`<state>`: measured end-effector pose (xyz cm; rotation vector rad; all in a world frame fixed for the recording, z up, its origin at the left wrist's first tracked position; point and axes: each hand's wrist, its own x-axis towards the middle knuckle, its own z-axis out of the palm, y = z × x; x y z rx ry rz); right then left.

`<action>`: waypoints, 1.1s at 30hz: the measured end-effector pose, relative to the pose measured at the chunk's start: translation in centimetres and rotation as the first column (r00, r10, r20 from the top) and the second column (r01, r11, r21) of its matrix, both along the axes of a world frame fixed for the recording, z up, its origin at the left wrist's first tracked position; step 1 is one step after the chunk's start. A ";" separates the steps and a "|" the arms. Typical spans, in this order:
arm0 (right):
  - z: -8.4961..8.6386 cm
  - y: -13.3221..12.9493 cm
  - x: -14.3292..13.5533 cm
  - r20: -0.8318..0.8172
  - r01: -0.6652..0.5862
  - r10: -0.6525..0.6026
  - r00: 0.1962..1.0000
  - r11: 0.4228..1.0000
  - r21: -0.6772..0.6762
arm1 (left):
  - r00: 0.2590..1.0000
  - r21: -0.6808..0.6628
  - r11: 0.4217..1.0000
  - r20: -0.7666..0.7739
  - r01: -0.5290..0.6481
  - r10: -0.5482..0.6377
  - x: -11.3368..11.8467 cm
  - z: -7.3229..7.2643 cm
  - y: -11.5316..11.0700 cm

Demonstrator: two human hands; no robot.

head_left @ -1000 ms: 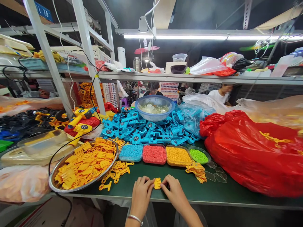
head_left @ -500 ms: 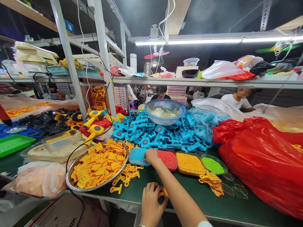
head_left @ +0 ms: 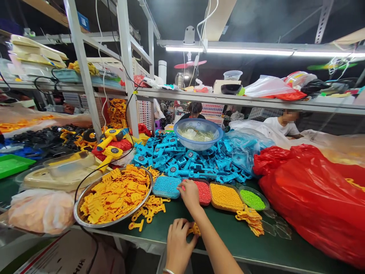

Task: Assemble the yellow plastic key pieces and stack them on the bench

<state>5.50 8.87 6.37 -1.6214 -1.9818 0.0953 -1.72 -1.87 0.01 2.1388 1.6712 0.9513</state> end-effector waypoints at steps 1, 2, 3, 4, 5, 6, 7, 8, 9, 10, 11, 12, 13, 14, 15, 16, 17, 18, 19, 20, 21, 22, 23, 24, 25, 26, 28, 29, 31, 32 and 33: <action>-0.5 -1.2 1.0 -0.035 0.024 -0.023 0.999 1.000 0.020 | 1.000 -0.004 1.000 -0.001 0.006 -0.006 0.0 0.0 0.0; -1.2 -2.4 2.0 -0.071 0.050 -0.048 0.996 0.998 0.033 | 1.000 -0.007 1.000 -0.001 0.013 -0.013 -0.1 -0.1 0.1; -2.1 -3.7 3.1 -0.110 0.073 -0.068 0.992 0.996 0.044 | 1.000 -0.010 1.000 0.000 0.021 -0.021 -0.1 -0.1 0.1; -3.2 -4.9 4.2 -0.208 0.084 -0.067 0.976 0.994 0.075 | 1.000 -0.014 1.000 0.002 0.026 -0.026 0.0 0.0 0.1; -4.4 -6.1 5.2 -0.285 0.100 -0.070 0.956 0.991 0.091 | 1.000 -0.016 0.999 0.005 0.028 -0.028 0.0 0.0 0.1; -5.5 -7.2 6.0 -0.324 0.101 -0.068 0.943 0.991 0.085 | 1.000 -0.019 0.999 0.008 0.027 -0.027 0.1 0.0 0.1; -6.6 -8.2 6.7 -0.352 0.094 -0.061 0.934 0.992 0.079 | 1.000 -0.024 0.999 0.009 0.026 -0.026 0.1 0.1 0.2; -7.4 -8.9 7.3 -0.366 0.072 -0.043 0.930 0.995 0.065 | 1.000 -0.028 0.999 0.009 0.026 -0.026 0.2 0.1 0.2; -8.1 -9.5 7.6 -0.368 0.041 -0.020 0.929 0.998 0.049 | 1.000 -0.030 0.999 0.008 0.029 -0.028 0.2 0.2 0.3; -8.4 -9.9 7.8 -0.367 0.010 0.003 0.930 0.999 0.033 | 0.999 -0.031 0.999 0.006 0.035 -0.035 0.3 0.2 0.3; -8.6 -10.2 7.8 -0.362 -0.016 0.021 0.932 1.000 0.018 | 0.999 -0.030 0.999 0.004 0.041 -0.041 0.3 0.2 0.4; -8.6 -10.3 7.8 -0.354 -0.034 0.034 0.935 0.999 0.004 | 0.999 -0.028 0.998 0.002 0.049 -0.049 0.3 0.1 0.4; -8.5 -10.4 7.7 -0.342 -0.046 0.041 0.939 0.999 -0.007 | 0.998 -0.027 0.998 0.000 0.056 -0.056 0.3 0.1 0.5; -8.3 -10.3 7.6 -0.326 -0.052 0.044 0.944 0.998 -0.017 | 0.998 -0.028 0.998 -0.002 0.063 -0.063 0.2 0.0 0.6; -8.1 -10.3 7.6 -0.305 -0.057 0.047 0.951 0.998 -0.026 | 0.998 -0.031 0.997 -0.005 0.069 -0.069 0.2 0.0 0.6; -7.9 -10.3 7.5 -0.282 -0.064 0.052 0.958 0.997 -0.033 | 0.997 -0.032 0.997 -0.008 0.072 -0.072 0.2 -0.1 0.6; -7.7 -10.3 7.5 -0.257 -0.071 0.059 0.965 0.997 -0.037 | 0.997 -0.027 0.997 -0.011 0.072 -0.073 0.2 -0.1 0.6; -7.6 -10.3 7.5 -0.234 -0.075 0.064 0.970 0.996 -0.038 | 0.997 -0.018 0.997 -0.013 0.072 -0.072 0.2 -0.1 0.6; -7.6 -10.3 7.5 -0.215 -0.076 0.066 0.974 0.996 -0.036 | 0.997 -0.006 0.997 -0.015 0.071 -0.071 0.2 -0.1 0.5; -7.5 -10.4 7.5 -0.205 -0.075 0.067 0.977 0.997 -0.034 | 0.997 0.007 0.997 -0.018 0.071 -0.071 0.2 -0.1 0.5; -7.5 -10.4 7.5 -0.208 -0.076 0.068 0.976 0.997 -0.030 | 0.997 0.019 0.997 -0.021 0.072 -0.071 0.2 -0.1 0.4; -7.5 -10.4 7.5 -0.230 -0.077 0.068 0.971 0.997 -0.028 | 0.997 0.027 0.997 -0.025 0.071 -0.070 0.2 -0.1 0.4; -7.6 -10.4 7.5 -0.270 -0.074 0.065 0.961 0.997 -0.025 | 0.997 0.031 0.997 -0.029 0.068 -0.067 0.2 0.0 0.3; -7.6 -10.4 7.5 -0.322 -0.065 0.054 0.945 0.998 -0.023 | 0.997 0.034 0.997 -0.032 0.067 -0.065 0.2 0.0 0.3; -7.7 -10.3 7.5 -0.374 -0.044 0.032 0.927 0.999 -0.024 | 0.997 0.036 0.997 -0.034 0.064 -0.062 0.2 0.0 0.3; -7.8 -10.2 7.4 -0.418 -0.012 -0.001 0.908 1.000 -0.027 | 0.998 0.037 0.997 -0.036 0.062 -0.060 0.2 -0.1 0.3; -8.0 -10.0 7.4 -0.465 0.059 -0.066 0.883 0.998 -0.029 | 0.997 0.040 0.997 -0.039 0.061 -0.060 0.1 -0.1 0.3; -8.1 -10.0 7.4 -0.466 0.080 -0.082 0.881 0.996 -0.025 | 0.997 0.045 0.997 -0.042 0.062 -0.060 0.1 -0.1 0.3; -8.2 -9.9 7.4 -0.446 0.074 -0.068 0.893 0.997 -0.004 | 0.997 0.060 0.996 -0.050 0.064 -0.061 0.1 -0.1 0.3; -8.1 -9.9 7.4 -0.434 0.054 -0.046 0.900 0.998 0.008 | 0.997 0.065 0.996 -0.053 0.068 -0.065 0.1 -0.1 0.3; -8.1 -10.0 7.5 -0.424 0.034 -0.024 0.905 0.999 0.016 | 0.996 0.067 0.995 -0.054 0.073 -0.069 0.0 -0.1 0.3</action>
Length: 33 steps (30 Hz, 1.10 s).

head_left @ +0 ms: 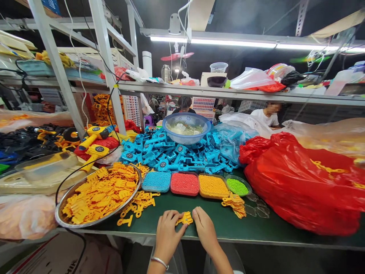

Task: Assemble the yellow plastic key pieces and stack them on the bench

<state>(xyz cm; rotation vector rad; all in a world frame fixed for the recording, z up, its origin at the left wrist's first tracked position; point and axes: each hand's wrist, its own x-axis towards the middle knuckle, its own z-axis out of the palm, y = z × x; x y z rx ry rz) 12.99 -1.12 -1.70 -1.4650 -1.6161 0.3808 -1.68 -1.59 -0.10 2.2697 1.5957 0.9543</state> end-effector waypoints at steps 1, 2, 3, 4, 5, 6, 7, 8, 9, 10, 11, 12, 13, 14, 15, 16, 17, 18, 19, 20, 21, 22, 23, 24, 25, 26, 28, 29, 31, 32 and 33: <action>0.1 -0.1 0.1 0.003 -0.018 0.018 1.000 1.000 0.004 | 1.000 -0.003 1.000 0.000 0.005 -0.005 0.0 0.0 0.0; 0.2 -0.1 0.1 -0.002 -0.035 0.035 0.999 0.999 0.002 | 1.000 -0.010 1.000 0.001 0.011 -0.011 0.0 0.1 -0.1; 0.3 -0.2 0.2 -0.008 -0.051 0.051 0.999 0.999 -0.006 | 1.000 -0.018 1.000 0.002 0.018 -0.018 0.0 0.1 -0.1; 0.4 -0.2 0.2 -0.008 -0.065 0.065 0.998 0.998 -0.020 | 1.000 -0.026 0.999 0.002 0.024 -0.024 -0.1 0.2 -0.1; 0.5 -0.3 0.2 -0.001 -0.078 0.078 0.997 0.996 -0.038 | 1.000 -0.030 0.999 0.003 0.029 -0.029 -0.1 0.2 -0.1; 0.7 -0.3 0.3 0.014 -0.089 0.090 0.996 0.994 -0.059 | 0.999 -0.032 0.999 0.004 0.032 -0.032 -0.1 0.2 -0.1; 0.8 -0.3 0.2 0.040 -0.096 0.100 0.994 0.992 -0.079 | 0.999 -0.031 0.999 0.005 0.033 -0.033 -0.1 0.1 -0.1; 0.9 -0.4 0.2 0.074 -0.098 0.106 0.992 0.990 -0.097 | 0.999 -0.029 0.999 0.005 0.034 -0.034 -0.1 0.1 0.0; 1.0 -0.4 0.1 0.109 -0.096 0.107 0.988 0.989 -0.109 | 0.999 -0.026 0.999 0.005 0.033 -0.033 -0.1 0.1 0.0; 1.1 -0.5 0.1 0.142 -0.091 0.108 0.984 0.989 -0.117 | 1.000 -0.024 0.999 0.004 0.031 -0.031 -0.1 0.1 0.0; 1.2 -0.5 0.0 0.167 -0.086 0.106 0.980 0.989 -0.121 | 1.000 -0.024 0.999 0.002 0.029 -0.029 -0.1 0.0 0.0; 1.2 -0.5 0.0 0.177 -0.083 0.103 0.979 0.989 -0.119 | 1.000 -0.024 0.999 0.001 0.028 -0.028 0.0 0.0 0.0; 1.1 -0.5 0.0 0.166 -0.084 0.101 0.981 0.990 -0.112 | 1.000 -0.024 0.999 -0.001 0.026 -0.026 0.0 0.0 0.0; 1.0 -0.5 0.1 0.128 -0.089 0.101 0.987 0.991 -0.099 | 1.000 -0.025 0.999 -0.004 0.023 -0.023 0.0 0.1 0.0; 0.9 -0.4 0.1 0.066 -0.093 0.099 0.993 0.992 -0.082 | 1.000 -0.025 0.999 -0.006 0.021 -0.021 0.0 0.1 0.0; 0.8 -0.3 0.2 -0.013 -0.093 0.092 0.996 0.994 -0.063 | 1.000 -0.025 1.000 -0.010 0.019 -0.019 0.0 0.1 0.0; 0.7 -0.1 0.2 -0.100 -0.080 0.076 0.992 0.996 -0.043 | 1.000 -0.024 1.000 -0.012 0.019 -0.019 0.0 0.1 0.0; 0.7 0.1 0.2 -0.179 -0.057 0.052 0.983 0.998 -0.024 | 1.000 -0.023 1.000 -0.014 0.019 -0.019 0.0 0.1 0.0; 0.8 0.4 0.1 -0.236 -0.027 0.025 0.971 1.000 -0.008 | 1.000 -0.019 1.000 -0.016 0.019 -0.020 0.0 0.1 0.0; 1.2 0.8 -0.1 -0.262 0.002 0.000 0.965 1.000 0.007 | 1.000 -0.013 1.000 -0.017 0.021 -0.022 -0.1 0.1 0.0; 1.7 1.3 -0.5 -0.245 0.022 -0.016 0.969 0.999 0.025 | 1.000 -0.007 1.000 -0.018 0.024 -0.024 -0.1 0.1 0.0; 2.3 1.9 -1.1 -0.197 0.029 -0.019 0.980 0.998 0.047 | 1.000 -0.002 1.000 -0.019 0.024 -0.024 -0.1 0.1 0.0; 3.0 2.6 -1.7 -0.132 0.024 -0.015 0.991 0.997 0.067 | 1.000 0.001 1.000 -0.022 0.021 -0.021 0.0 0.1 0.0; 3.8 3.4 -2.5 -0.058 0.009 -0.004 0.998 0.997 0.082 | 1.000 0.001 1.000 -0.025 0.014 -0.014 0.0 0.1 0.0; 4.6 4.3 -3.4 0.000 -0.006 0.006 1.000 0.996 0.090 | 1.000 -0.001 1.000 -0.027 0.004 -0.004 0.0 0.2 0.0; 5.3 5.2 -4.3 0.044 -0.017 0.013 0.999 0.996 0.092 | 1.000 -0.004 1.000 -0.028 -0.010 0.010 0.1 0.2 0.0; 6.5 7.3 -5.9 0.118 -0.040 0.031 0.993 0.996 0.077 | 0.999 -0.010 0.999 -0.024 -0.038 0.038 0.1 0.3 0.0; 6.9 8.2 -6.5 0.162 -0.053 0.042 0.986 0.997 0.064 | 0.999 -0.015 0.999 -0.020 -0.050 0.050 0.2 0.3 0.0; 7.5 9.9 -7.1 0.261 -0.069 0.061 0.964 0.997 0.023 | 0.998 -0.034 0.998 -0.011 -0.062 0.061 0.1 0.4 0.1; 7.7 10.5 -7.0 0.310 -0.064 0.061 0.949 0.998 -0.003 | 0.998 -0.048 0.997 -0.007 -0.062 0.062 0.1 0.4 0.1; 7.9 11.0 -6.7 0.357 -0.045 0.053 0.933 0.998 -0.031 | 0.998 -0.062 0.996 -0.003 -0.061 0.061 0.1 0.4 0.1</action>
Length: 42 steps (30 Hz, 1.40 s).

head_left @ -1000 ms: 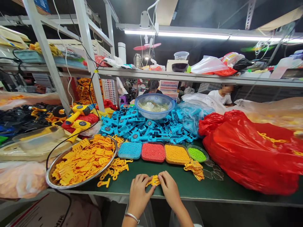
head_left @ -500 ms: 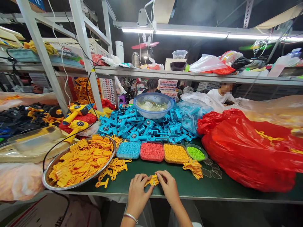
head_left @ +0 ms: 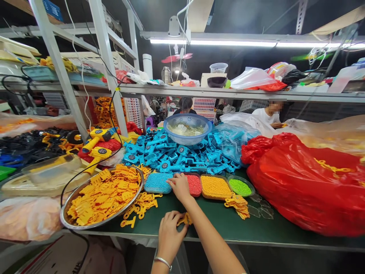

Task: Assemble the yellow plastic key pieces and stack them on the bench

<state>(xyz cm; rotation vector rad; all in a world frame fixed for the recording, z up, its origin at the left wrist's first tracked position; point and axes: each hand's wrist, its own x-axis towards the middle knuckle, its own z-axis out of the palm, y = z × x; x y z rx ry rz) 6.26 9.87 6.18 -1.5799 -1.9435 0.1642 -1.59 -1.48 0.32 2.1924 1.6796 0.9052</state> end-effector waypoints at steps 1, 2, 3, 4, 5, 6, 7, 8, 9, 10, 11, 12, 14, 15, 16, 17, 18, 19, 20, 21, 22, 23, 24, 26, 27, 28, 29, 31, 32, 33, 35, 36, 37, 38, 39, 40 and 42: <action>0.2 0.4 0.5 0.051 0.028 -0.027 0.998 0.999 -0.028 | 1.000 -0.013 1.000 0.005 0.002 -0.001 0.0 0.0 0.0; 0.4 0.7 1.2 0.104 0.063 -0.057 0.993 0.996 -0.060 | 1.000 -0.021 1.000 0.010 0.002 -0.002 -0.1 0.0 0.0; 0.6 1.0 2.0 0.158 0.100 -0.083 0.984 0.990 -0.097 | 1.000 -0.025 1.000 0.015 0.002 -0.001 -0.1 0.0 0.0; 0.9 1.2 2.8 0.215 0.133 -0.101 0.971 0.981 -0.139 | 1.000 -0.027 1.000 0.019 0.002 -0.001 -0.1 0.0 0.0; 1.1 1.5 3.5 0.272 0.160 -0.106 0.956 0.970 -0.185 | 1.000 -0.027 1.000 0.022 0.003 -0.002 -0.1 0.1 0.0; 1.2 1.7 4.2 0.326 0.180 -0.098 0.940 0.956 -0.232 | 1.000 -0.027 1.000 0.026 0.005 -0.004 -0.1 0.1 0.0; 1.4 1.9 4.7 0.374 0.194 -0.081 0.924 0.941 -0.275 | 1.000 -0.029 1.000 0.030 0.008 -0.007 -0.1 0.1 0.0; 1.4 2.2 5.0 0.413 0.203 -0.060 0.909 0.928 -0.313 | 0.999 -0.032 0.999 0.035 0.011 -0.010 -0.1 0.1 -0.1; 1.4 2.3 5.2 0.443 0.208 -0.038 0.896 0.916 -0.342 | 0.999 -0.036 0.999 0.040 0.012 -0.011 -0.1 0.1 -0.1; 1.3 2.5 5.3 0.465 0.209 -0.018 0.885 0.908 -0.364 | 0.999 -0.040 0.999 0.045 0.012 -0.010 -0.2 0.1 -0.1; 1.2 2.6 5.2 0.479 0.209 -0.002 0.878 0.901 -0.379 | 0.999 -0.044 0.999 0.049 0.011 -0.009 -0.2 0.1 -0.2; 1.0 2.6 5.1 0.488 0.209 0.008 0.873 0.897 -0.390 | 0.999 -0.047 0.999 0.051 0.010 -0.008 -0.2 0.1 -0.2; 0.6 2.5 4.9 0.490 0.211 0.012 0.872 0.893 -0.398 | 0.999 -0.051 0.999 0.054 0.009 -0.007 -0.2 0.1 -0.2; 0.4 2.4 4.9 0.484 0.213 0.006 0.875 0.894 -0.395 | 0.998 -0.053 0.999 0.055 0.011 -0.008 -0.2 0.1 -0.2; 0.3 2.3 4.9 0.474 0.214 -0.005 0.881 0.896 -0.389 | 0.998 -0.054 0.998 0.055 0.013 -0.010 -0.2 0.1 -0.2; 0.2 2.1 5.0 0.460 0.215 -0.020 0.888 0.901 -0.377 | 0.998 -0.054 0.998 0.054 0.014 -0.011 -0.2 0.0 -0.1; 0.2 1.9 5.2 0.441 0.214 -0.038 0.897 0.908 -0.359 | 0.999 -0.051 0.999 0.052 0.014 -0.011 -0.2 0.0 -0.1; 0.2 1.7 5.4 0.418 0.214 -0.059 0.907 0.918 -0.335 | 0.999 -0.047 0.999 0.050 0.012 -0.010 -0.2 0.0 -0.1; 0.3 1.3 5.7 0.390 0.213 -0.082 0.917 0.928 -0.305 | 0.999 -0.041 0.999 0.049 0.010 -0.008 -0.2 -0.1 -0.1; 0.4 0.8 5.9 0.358 0.214 -0.108 0.927 0.939 -0.270 | 0.999 -0.036 0.999 0.048 0.008 -0.006 -0.2 -0.1 -0.1; 0.4 0.1 6.1 0.323 0.215 -0.134 0.937 0.949 -0.230 | 0.999 -0.032 0.999 0.047 0.006 -0.005 -0.2 -0.1 -0.1; 0.4 -0.8 6.3 0.286 0.218 -0.159 0.945 0.958 -0.189 | 0.999 -0.033 0.999 0.047 0.007 -0.006 -0.2 -0.1 0.0; 0.2 -1.8 6.4 0.250 0.221 -0.179 0.951 0.964 -0.150 | 0.999 -0.037 0.999 0.047 0.010 -0.008 -0.2 -0.1 0.0; -0.5 -4.2 6.3 0.187 0.221 -0.202 0.961 0.971 -0.091 | 0.999 -0.045 0.999 0.044 0.015 -0.013 -0.2 -0.1 0.0; -1.2 -5.5 6.2 0.151 0.214 -0.201 0.968 0.974 -0.074 | 0.999 -0.048 0.999 0.043 0.016 -0.014 -0.2 -0.1 0.0; -1.9 -6.7 6.1 0.106 0.199 -0.192 0.976 0.978 -0.063 | 0.999 -0.047 0.999 0.041 0.016 -0.015 -0.2 -0.1 0.1; -2.7 -7.8 5.9 0.040 0.179 -0.177 0.983 0.982 -0.056 | 0.999 -0.042 0.999 0.040 0.016 -0.015 -0.2 -0.1 0.1; -4.4 -9.6 5.6 -0.058 0.154 -0.158 0.986 0.986 -0.061 | 0.999 -0.029 0.999 0.042 0.017 -0.016 -0.2 -0.2 0.1; -5.2 -10.3 5.5 -0.092 0.149 -0.155 0.984 0.986 -0.071 | 0.999 -0.021 1.000 0.043 0.018 -0.017 -0.2 -0.3 0.1; -5.8 -10.7 5.5 -0.110 0.145 -0.154 0.982 0.986 -0.082 | 0.999 -0.016 1.000 0.045 0.020 -0.019 -0.2 -0.4 0.1; -6.6 -11.3 5.4 -0.135 0.127 -0.139 0.981 0.987 -0.094 | 0.999 -0.013 1.000 0.047 0.023 -0.023 -0.2 -0.5 0.1; -6.8 -11.5 5.4 -0.142 0.109 -0.121 0.982 0.990 -0.093 | 0.999 -0.012 1.000 0.049 0.024 -0.024 -0.2 -0.5 0.1; -6.9 -11.5 5.4 -0.143 0.089 -0.101 0.985 0.992 -0.088 | 0.998 -0.010 1.000 0.050 0.025 -0.024 -0.2 -0.5 0.1; -7.0 -11.6 5.5 -0.138 0.071 -0.082 0.987 0.994 -0.082 | 0.998 -0.009 1.000 0.052 0.024 -0.024 -0.2 -0.5 0.1; -7.0 -11.6 5.5 -0.130 0.056 -0.065 0.989 0.996 -0.076 | 0.998 -0.009 1.000 0.053 0.024 -0.023 -0.2 -0.5 0.1; -6.9 -11.6 5.5 -0.123 0.045 -0.054 0.991 0.997 -0.070 | 0.998 -0.011 1.000 0.054 0.024 -0.023 -0.2 -0.5 0.1; -6.9 -11.6 5.5 -0.130 0.031 -0.038 0.991 0.998 -0.053 | 0.998 -0.014 1.000 0.055 0.026 -0.025 -0.2 -0.4 0.1</action>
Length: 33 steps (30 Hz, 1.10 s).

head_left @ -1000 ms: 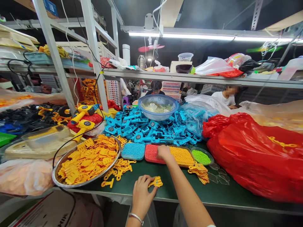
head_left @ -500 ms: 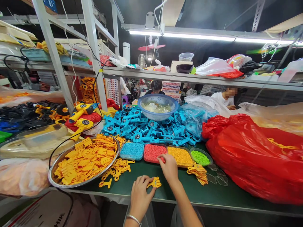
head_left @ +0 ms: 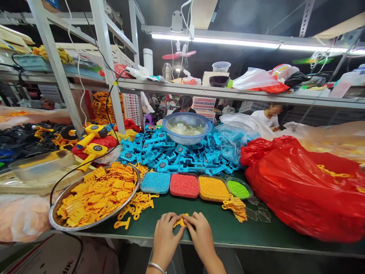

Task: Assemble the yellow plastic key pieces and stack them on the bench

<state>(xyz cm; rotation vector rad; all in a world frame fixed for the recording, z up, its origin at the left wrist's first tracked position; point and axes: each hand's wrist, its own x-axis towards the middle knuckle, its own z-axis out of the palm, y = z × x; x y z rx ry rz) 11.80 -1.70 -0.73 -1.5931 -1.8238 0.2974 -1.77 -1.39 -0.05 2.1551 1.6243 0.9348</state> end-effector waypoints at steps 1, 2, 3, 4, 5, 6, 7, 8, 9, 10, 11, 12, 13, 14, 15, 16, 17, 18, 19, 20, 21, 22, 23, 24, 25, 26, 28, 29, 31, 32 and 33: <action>0.0 0.0 0.0 -0.022 -0.005 0.005 1.000 1.000 0.010 | 1.000 -0.001 1.000 0.000 0.002 -0.002 0.0 0.0 0.0; -0.1 0.1 0.1 -0.061 -0.009 0.010 0.998 1.000 0.021 | 1.000 -0.001 1.000 0.001 0.003 -0.003 0.0 0.1 0.0; -0.2 0.2 0.2 -0.116 -0.010 0.013 0.993 0.999 0.031 | 1.000 -0.003 1.000 0.001 0.004 -0.004 0.0 0.1 -0.1; -0.3 0.3 0.2 -0.182 -0.006 0.013 0.983 0.999 0.039 | 1.000 -0.006 1.000 0.000 0.004 -0.004 0.0 0.1 -0.1; -0.5 0.5 0.3 -0.249 0.004 0.008 0.968 0.999 0.045 | 1.000 -0.008 1.000 -0.001 0.004 -0.004 0.0 0.1 -0.1; -0.6 0.6 0.4 -0.308 0.021 -0.007 0.951 0.999 0.044 | 1.000 -0.007 1.000 -0.002 0.004 -0.004 0.0 0.0 -0.1; -0.7 0.7 0.4 -0.353 0.046 -0.029 0.935 0.998 0.039 | 1.000 -0.002 1.000 -0.004 0.003 -0.003 0.0 0.0 -0.1; -0.8 0.8 0.4 -0.383 0.075 -0.058 0.922 0.997 0.031 | 1.000 0.004 1.000 -0.008 0.003 -0.003 -0.1 0.0 0.0; -0.9 0.9 0.4 -0.394 0.096 -0.079 0.916 0.995 0.023 | 1.000 0.010 1.000 -0.012 0.001 -0.001 -0.1 -0.1 0.0; -0.9 0.9 0.4 -0.390 0.103 -0.087 0.917 0.994 0.020 | 1.000 0.014 1.000 -0.018 0.000 0.001 -0.1 -0.1 0.0; -0.8 0.8 0.4 -0.374 0.092 -0.078 0.924 0.996 0.021 | 1.000 0.017 1.000 -0.025 -0.002 0.002 -0.1 -0.1 0.0; -0.7 0.7 0.4 -0.352 0.063 -0.051 0.935 0.998 0.023 | 1.000 0.020 1.000 -0.031 -0.002 0.003 -0.1 -0.1 0.0; -0.5 0.6 0.4 -0.324 0.024 -0.015 0.946 0.999 0.023 | 0.999 0.024 1.000 -0.036 -0.002 0.003 -0.1 -0.1 0.0; -0.2 0.4 0.3 -0.295 -0.017 0.021 0.955 1.000 0.016 | 0.999 0.027 1.000 -0.040 0.000 0.001 0.0 -0.1 0.0; 0.0 0.2 0.3 -0.268 -0.048 0.047 0.962 0.999 0.002 | 0.999 0.030 1.000 -0.042 0.001 0.000 0.0 0.0 0.0; 0.2 0.1 0.3 -0.244 -0.067 0.062 0.968 0.998 -0.013 | 0.999 0.031 1.000 -0.042 0.002 -0.001 0.0 0.0 0.0; 0.4 -0.1 0.3 -0.222 -0.076 0.068 0.973 0.997 -0.027 | 0.999 0.030 1.000 -0.041 0.002 -0.001 0.0 0.1 0.0; 0.5 -0.2 0.2 -0.205 -0.079 0.070 0.976 0.996 -0.035 | 0.999 0.026 1.000 -0.040 0.002 -0.001 0.0 0.1 0.0; 0.5 -0.3 0.2 -0.197 -0.078 0.070 0.978 0.996 -0.037 | 0.999 0.021 1.000 -0.038 0.002 -0.001 0.0 0.1 0.0; 0.5 -0.4 0.2 -0.201 -0.075 0.067 0.977 0.997 -0.030 | 0.999 0.017 1.000 -0.035 0.003 -0.003 0.0 0.1 0.0; 0.4 -0.4 0.3 -0.221 -0.068 0.062 0.973 0.998 -0.018 | 0.999 0.013 1.000 -0.032 0.006 -0.006 0.0 0.1 0.0; 0.3 -0.3 0.4 -0.255 -0.055 0.053 0.965 0.998 -0.001 | 1.000 0.010 1.000 -0.030 0.008 -0.008 0.0 0.1 0.0; 0.2 -0.2 0.5 -0.299 -0.035 0.039 0.954 0.999 0.018 | 1.000 0.008 1.000 -0.028 0.009 -0.009 0.0 0.0 0.0; 0.3 0.0 0.6 -0.342 -0.009 0.022 0.939 0.999 0.038 | 1.000 0.009 1.000 -0.026 0.009 -0.009 0.0 0.0 0.0; 0.4 0.4 0.8 -0.376 0.016 0.006 0.927 0.998 0.056 | 1.000 0.010 1.000 -0.025 0.009 -0.009 0.0 0.0 0.0; 0.8 0.9 1.0 -0.394 0.038 -0.006 0.919 0.997 0.074 | 1.000 0.009 1.000 -0.025 0.007 -0.007 0.0 -0.1 0.0; 1.9 2.3 1.4 -0.343 0.075 -0.033 0.939 0.991 0.110 | 1.000 0.009 1.000 -0.026 0.008 -0.007 0.0 -0.1 0.0; 2.5 3.1 1.6 -0.269 0.086 -0.051 0.962 0.989 0.122 | 1.000 0.012 1.000 -0.027 0.008 -0.008 0.0 -0.1 0.0; 3.9 5.0 2.0 -0.094 0.096 -0.084 0.992 0.987 0.129 | 1.000 0.026 1.000 -0.031 0.005 -0.004 -0.1 -0.2 0.0; 4.4 6.0 2.2 -0.019 0.096 -0.094 0.995 0.988 0.121 | 0.999 0.034 0.999 -0.034 0.003 -0.002 -0.1 -0.2 0.1; 4.9 6.9 2.5 0.037 0.094 -0.099 0.994 0.990 0.106 | 0.999 0.042 0.999 -0.036 0.001 0.000 -0.1 -0.3 0.1</action>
